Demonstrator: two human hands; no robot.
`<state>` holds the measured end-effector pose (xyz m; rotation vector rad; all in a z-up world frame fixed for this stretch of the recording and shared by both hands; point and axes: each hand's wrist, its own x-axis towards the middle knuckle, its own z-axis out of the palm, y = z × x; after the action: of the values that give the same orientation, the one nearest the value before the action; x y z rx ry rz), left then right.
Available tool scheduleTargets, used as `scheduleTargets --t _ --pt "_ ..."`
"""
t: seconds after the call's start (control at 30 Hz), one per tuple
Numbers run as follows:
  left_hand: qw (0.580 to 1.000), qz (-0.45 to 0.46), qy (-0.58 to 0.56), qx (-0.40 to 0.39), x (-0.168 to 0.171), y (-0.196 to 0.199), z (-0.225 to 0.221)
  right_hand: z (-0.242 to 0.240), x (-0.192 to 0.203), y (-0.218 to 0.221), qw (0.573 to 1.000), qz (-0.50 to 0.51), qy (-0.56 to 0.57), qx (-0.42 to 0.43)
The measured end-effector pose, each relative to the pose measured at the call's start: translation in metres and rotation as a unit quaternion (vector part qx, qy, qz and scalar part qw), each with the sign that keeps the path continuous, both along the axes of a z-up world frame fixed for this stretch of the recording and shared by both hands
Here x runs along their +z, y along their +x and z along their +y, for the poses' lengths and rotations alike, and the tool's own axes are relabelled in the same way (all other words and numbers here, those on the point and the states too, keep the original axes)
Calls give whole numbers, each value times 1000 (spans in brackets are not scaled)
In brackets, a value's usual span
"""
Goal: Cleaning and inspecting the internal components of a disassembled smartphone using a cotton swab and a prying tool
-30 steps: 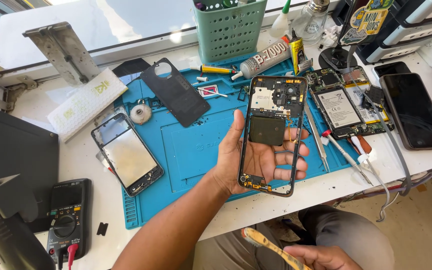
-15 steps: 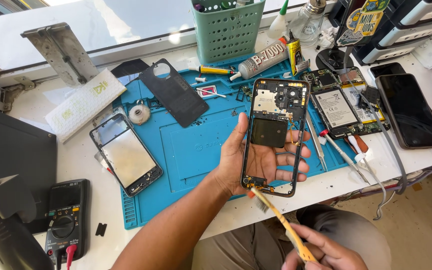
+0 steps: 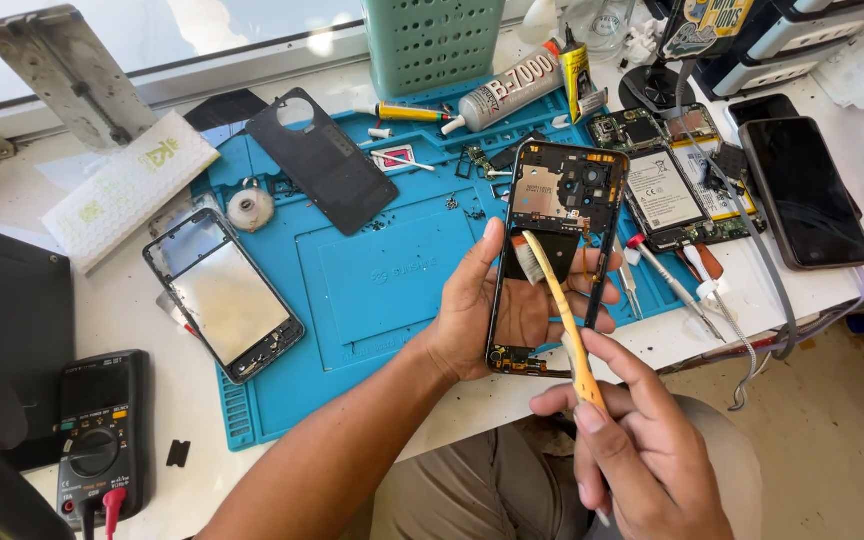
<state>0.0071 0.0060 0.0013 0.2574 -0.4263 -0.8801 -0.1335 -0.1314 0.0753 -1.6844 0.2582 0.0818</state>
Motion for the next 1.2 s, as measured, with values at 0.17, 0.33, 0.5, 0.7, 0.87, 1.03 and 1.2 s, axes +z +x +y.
scheduleTargets --t 0.17,0.33,0.5,0.7,0.87,1.03,1.2 --pt "1000 12 -15 -9 -3 0 0 1 -7 6 1000 -11 1 21" --pt "1000 -6 1 2 -7 1 -1 -1 -12 1 1000 10 4 8" --pt "1000 -19 11 15 -4 -1 -3 -3 -14 -5 1000 -10 7 15" --pt "999 -28 17 15 1 -2 -2 -5 -18 -14 1000 16 16 -12" --pt "999 -5 33 19 8 -1 0 -16 -22 -29 998 -22 34 -44" --pt "992 -12 98 83 22 3 1 -56 -23 -18 985 -9 -3 -173" --pt "984 4 71 164 22 2 -4 -102 -38 5 981 21 -126 -143"
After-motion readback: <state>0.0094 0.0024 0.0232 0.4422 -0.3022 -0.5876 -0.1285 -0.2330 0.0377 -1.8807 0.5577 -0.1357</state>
